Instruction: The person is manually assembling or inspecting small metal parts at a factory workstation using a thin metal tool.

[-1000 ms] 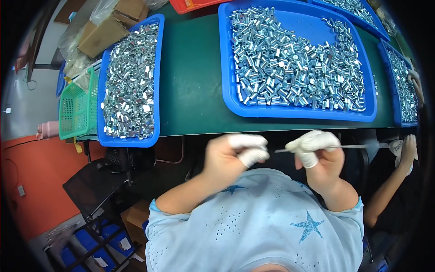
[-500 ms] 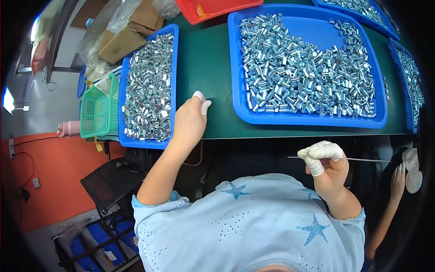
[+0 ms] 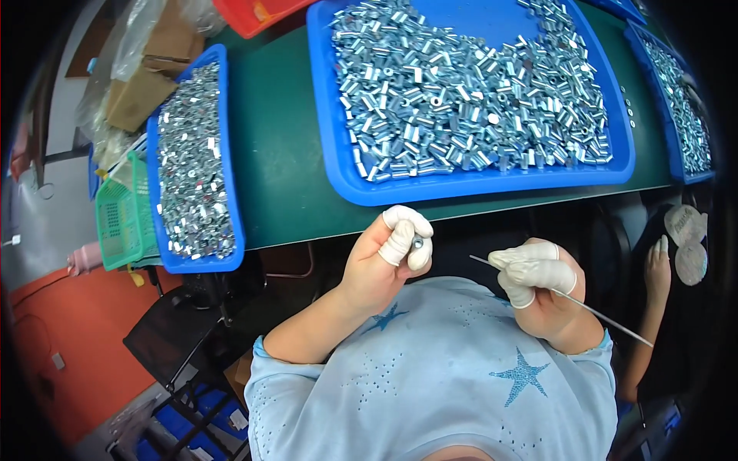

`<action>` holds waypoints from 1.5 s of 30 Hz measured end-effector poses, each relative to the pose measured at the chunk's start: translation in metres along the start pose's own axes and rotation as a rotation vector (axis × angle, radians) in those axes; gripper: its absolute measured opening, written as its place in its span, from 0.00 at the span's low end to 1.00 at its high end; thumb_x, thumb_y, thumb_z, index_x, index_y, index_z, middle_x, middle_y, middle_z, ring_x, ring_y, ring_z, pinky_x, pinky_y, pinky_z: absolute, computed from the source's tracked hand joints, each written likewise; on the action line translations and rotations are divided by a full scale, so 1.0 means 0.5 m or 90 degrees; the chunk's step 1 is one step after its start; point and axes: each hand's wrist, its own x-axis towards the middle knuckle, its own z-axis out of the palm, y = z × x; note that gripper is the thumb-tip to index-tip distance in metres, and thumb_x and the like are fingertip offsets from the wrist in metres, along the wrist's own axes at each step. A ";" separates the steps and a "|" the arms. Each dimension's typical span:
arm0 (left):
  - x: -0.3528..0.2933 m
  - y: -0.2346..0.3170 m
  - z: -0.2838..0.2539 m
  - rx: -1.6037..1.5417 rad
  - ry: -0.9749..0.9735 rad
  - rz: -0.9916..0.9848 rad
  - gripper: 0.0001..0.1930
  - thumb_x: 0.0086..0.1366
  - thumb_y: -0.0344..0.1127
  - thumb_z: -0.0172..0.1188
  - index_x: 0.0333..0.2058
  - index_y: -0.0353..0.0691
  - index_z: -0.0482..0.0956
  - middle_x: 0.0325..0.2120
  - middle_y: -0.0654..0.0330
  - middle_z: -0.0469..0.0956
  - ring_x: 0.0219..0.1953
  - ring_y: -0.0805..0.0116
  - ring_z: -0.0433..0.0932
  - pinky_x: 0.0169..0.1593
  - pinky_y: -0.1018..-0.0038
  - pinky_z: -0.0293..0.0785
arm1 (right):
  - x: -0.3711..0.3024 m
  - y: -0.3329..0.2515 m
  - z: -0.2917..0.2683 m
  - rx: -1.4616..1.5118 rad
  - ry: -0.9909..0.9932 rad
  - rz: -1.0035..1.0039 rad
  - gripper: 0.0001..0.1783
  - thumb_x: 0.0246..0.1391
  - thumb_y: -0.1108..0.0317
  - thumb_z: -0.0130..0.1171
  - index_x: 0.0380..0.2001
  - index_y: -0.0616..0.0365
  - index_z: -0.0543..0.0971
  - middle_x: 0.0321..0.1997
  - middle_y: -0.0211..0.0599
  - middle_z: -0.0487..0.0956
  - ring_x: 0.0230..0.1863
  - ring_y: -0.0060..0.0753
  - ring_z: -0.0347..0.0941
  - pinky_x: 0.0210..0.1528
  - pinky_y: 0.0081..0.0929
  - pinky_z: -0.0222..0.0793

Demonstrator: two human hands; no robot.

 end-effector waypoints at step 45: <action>0.007 -0.079 0.015 -0.058 -0.052 -0.135 0.07 0.67 0.36 0.44 0.35 0.40 0.68 0.22 0.64 0.67 0.20 0.79 0.60 0.25 0.84 0.59 | -0.002 0.013 0.034 -0.112 -0.103 0.016 0.09 0.43 0.81 0.59 0.28 0.60 0.71 0.32 0.44 0.76 0.20 0.30 0.72 0.19 0.20 0.68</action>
